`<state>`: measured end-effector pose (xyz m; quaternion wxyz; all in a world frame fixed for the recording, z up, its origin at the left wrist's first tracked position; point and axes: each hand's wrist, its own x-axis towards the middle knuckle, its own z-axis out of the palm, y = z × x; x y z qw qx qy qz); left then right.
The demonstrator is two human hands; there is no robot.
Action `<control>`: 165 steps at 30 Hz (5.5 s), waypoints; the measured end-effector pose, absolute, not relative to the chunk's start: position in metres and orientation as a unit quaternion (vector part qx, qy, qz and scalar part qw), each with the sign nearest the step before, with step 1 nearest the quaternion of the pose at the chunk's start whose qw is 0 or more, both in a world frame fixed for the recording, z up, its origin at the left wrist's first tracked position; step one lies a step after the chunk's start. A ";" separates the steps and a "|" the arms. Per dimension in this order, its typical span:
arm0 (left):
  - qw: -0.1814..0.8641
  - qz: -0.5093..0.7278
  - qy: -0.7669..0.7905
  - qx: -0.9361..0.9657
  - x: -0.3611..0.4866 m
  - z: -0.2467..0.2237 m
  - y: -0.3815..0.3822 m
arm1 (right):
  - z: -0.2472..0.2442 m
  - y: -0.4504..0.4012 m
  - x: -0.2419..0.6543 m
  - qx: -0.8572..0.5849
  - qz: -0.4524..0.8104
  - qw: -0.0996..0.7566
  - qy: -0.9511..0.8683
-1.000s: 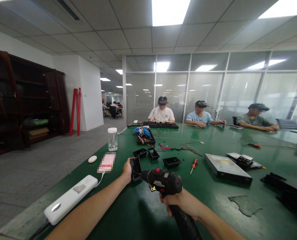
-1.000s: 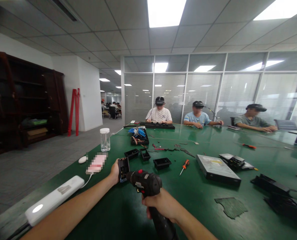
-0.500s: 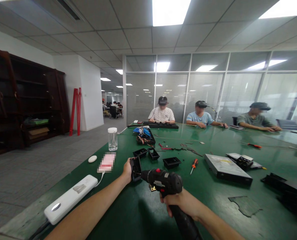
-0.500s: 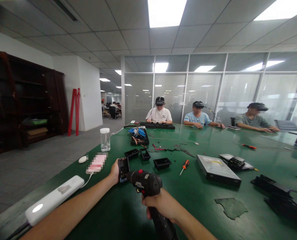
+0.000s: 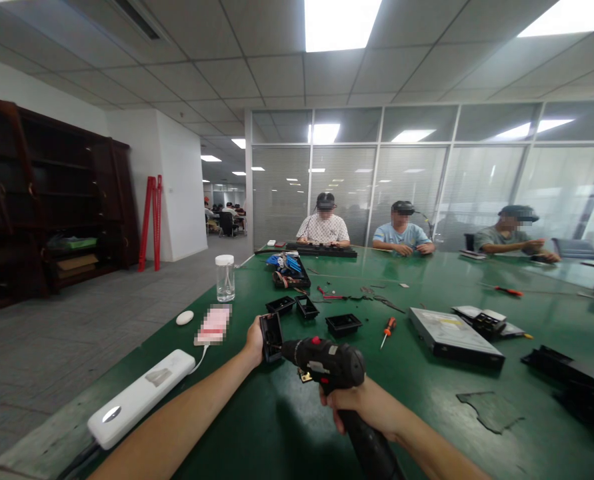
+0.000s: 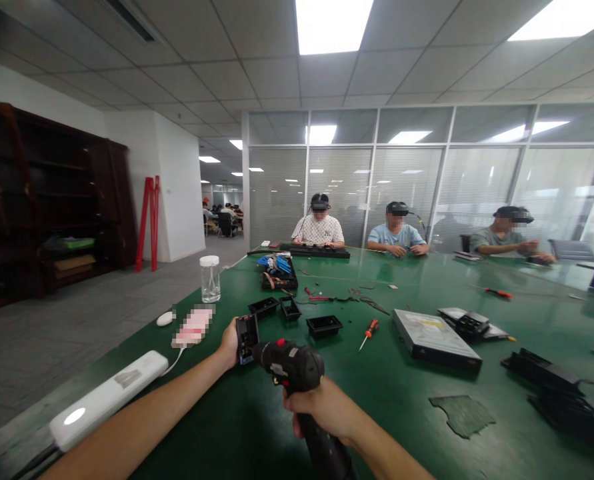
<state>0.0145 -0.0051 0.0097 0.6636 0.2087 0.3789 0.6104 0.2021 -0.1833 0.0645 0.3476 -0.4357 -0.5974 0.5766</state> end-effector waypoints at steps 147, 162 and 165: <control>0.650 0.619 0.379 0.227 0.014 0.007 -0.004 | 0.065 -0.183 0.202 -0.442 0.577 0.337 -0.598; 0.664 0.612 0.364 0.226 0.014 0.005 -0.001 | 0.064 -0.182 0.202 -0.439 0.576 0.346 -0.596; 0.663 0.614 0.364 0.227 0.014 0.006 -0.002 | 0.063 -0.182 0.203 -0.441 0.574 0.342 -0.599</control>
